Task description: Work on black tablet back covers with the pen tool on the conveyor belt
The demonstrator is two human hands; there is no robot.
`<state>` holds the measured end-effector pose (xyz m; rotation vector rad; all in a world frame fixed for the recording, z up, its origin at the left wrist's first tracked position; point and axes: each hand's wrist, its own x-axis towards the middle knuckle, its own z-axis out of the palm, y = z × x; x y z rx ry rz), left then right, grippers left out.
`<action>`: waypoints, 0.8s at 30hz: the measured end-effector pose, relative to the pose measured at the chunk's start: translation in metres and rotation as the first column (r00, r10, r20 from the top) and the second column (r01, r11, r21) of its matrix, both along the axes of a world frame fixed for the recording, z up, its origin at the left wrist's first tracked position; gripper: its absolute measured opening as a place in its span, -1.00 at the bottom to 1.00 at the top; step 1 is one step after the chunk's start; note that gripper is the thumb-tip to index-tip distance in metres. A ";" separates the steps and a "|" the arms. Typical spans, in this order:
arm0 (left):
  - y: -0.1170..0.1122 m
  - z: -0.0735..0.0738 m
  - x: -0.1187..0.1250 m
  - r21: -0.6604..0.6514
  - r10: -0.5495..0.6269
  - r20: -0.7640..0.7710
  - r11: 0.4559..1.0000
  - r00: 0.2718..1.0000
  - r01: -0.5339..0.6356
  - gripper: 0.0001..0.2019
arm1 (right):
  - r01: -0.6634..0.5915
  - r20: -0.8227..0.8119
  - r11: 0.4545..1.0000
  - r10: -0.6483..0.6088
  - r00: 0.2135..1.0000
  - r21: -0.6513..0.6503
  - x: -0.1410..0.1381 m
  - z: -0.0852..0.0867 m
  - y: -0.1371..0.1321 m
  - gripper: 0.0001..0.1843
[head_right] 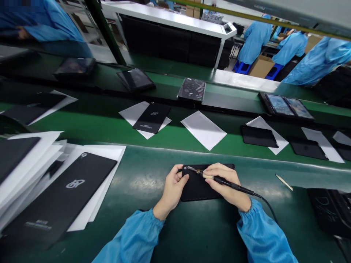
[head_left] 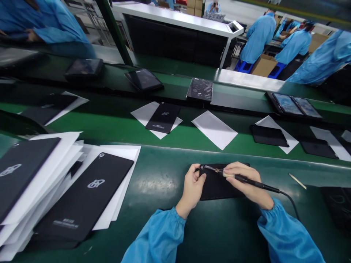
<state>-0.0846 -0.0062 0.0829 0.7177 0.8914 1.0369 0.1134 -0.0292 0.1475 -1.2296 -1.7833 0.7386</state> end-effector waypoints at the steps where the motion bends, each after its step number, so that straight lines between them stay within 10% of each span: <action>1: 0.000 0.000 0.000 0.003 -0.001 -0.001 1.000 1.000 0.001 -0.76 | -0.004 -0.001 1.000 0.004 1.000 -0.004 0.000 0.000 0.000 -0.87; 24: 0.000 -0.002 0.000 0.025 -0.006 0.002 1.000 1.000 0.006 -0.76 | 0.083 -0.050 0.996 -0.081 0.995 0.023 -0.009 -0.016 -0.015 -0.87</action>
